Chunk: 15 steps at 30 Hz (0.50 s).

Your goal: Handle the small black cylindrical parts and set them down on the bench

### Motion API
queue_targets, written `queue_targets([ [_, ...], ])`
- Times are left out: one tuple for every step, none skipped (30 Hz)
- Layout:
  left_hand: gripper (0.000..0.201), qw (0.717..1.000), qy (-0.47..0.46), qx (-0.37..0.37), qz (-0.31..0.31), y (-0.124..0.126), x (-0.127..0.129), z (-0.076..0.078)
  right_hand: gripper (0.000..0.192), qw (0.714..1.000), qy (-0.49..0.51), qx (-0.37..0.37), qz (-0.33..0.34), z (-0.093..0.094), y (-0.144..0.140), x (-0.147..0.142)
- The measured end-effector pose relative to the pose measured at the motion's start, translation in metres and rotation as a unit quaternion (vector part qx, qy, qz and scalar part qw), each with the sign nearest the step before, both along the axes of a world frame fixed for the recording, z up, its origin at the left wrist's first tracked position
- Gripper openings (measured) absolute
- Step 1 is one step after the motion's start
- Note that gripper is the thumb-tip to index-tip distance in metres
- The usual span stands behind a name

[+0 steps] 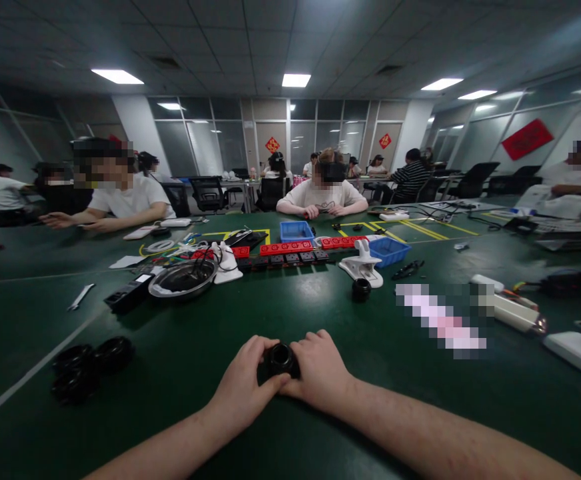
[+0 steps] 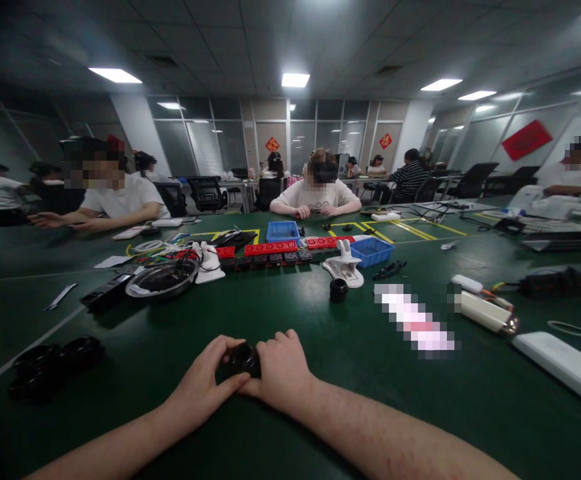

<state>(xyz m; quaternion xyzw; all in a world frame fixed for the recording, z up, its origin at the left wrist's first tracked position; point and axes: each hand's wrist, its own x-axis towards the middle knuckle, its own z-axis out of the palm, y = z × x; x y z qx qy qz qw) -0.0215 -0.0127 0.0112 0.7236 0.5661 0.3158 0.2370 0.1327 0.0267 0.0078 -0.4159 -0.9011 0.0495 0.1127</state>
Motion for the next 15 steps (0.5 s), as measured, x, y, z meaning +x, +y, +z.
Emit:
queue_targets([
  [0.027,1.0,-0.002,-0.002,-0.013,0.001,-0.002,0.0,0.049,1.0,0.02,0.0,0.003,0.001,0.0,0.001],
  [0.027,1.0,-0.004,-0.006,-0.026,0.002,-0.003,0.0,0.052,0.999,0.046,-0.006,0.012,0.002,0.001,0.002],
  [0.027,0.999,-0.004,-0.011,-0.04,0.003,-0.005,0.001,0.056,0.997,0.073,-0.019,0.03,0.003,0.003,0.004],
  [0.026,0.998,-0.004,-0.016,-0.052,0.003,-0.007,0.002,0.06,0.993,0.091,-0.04,0.055,0.004,0.005,0.006],
  [0.026,0.998,-0.005,-0.02,-0.063,0.003,-0.008,0.004,0.061,0.989,0.098,-0.067,0.085,0.005,0.007,0.008],
  [0.026,0.997,-0.005,-0.023,-0.072,0.003,-0.009,0.005,0.06,0.984,0.093,-0.095,0.115,0.007,0.01,0.01],
  [0.026,0.997,-0.004,-0.024,-0.079,0.001,-0.009,0.007,0.056,0.979,0.08,-0.122,0.142,0.009,0.013,0.012],
  [0.027,0.996,-0.004,-0.023,-0.084,0.0,-0.009,0.009,0.051,0.973,0.067,-0.144,0.166,0.01,0.016,0.015],
  [0.027,0.996,-0.004,-0.02,-0.086,-0.002,-0.009,0.011,0.044,0.967,0.059,-0.162,0.187,0.012,0.019,0.017],
  [0.028,0.996,-0.004,-0.018,-0.087,-0.003,-0.009,0.012,0.039,0.961,0.059,-0.175,0.206,0.013,0.022,0.018],
  [0.029,0.996,-0.005,-0.017,-0.088,-0.004,-0.008,0.013,0.036,0.955,0.063,-0.185,0.222,0.014,0.024,0.02],
  [0.03,0.996,-0.006,-0.017,-0.089,-0.005,-0.008,0.014,0.034,0.952,0.069,-0.19,0.23,0.015,0.026,0.021],
  [0.031,0.996,-0.007,-0.02,-0.089,-0.006,-0.007,0.014,0.033,0.951,0.073,-0.194,0.231,0.015,0.027,0.022],
  [0.031,0.995,-0.007,-0.024,-0.092,-0.006,-0.007,0.015,0.032,0.951,0.076,-0.195,0.227,0.014,0.027,0.022],
  [0.031,0.995,-0.007,-0.028,-0.094,-0.006,-0.007,0.014,0.031,0.952,0.077,-0.195,0.222,0.014,0.028,0.022],
])
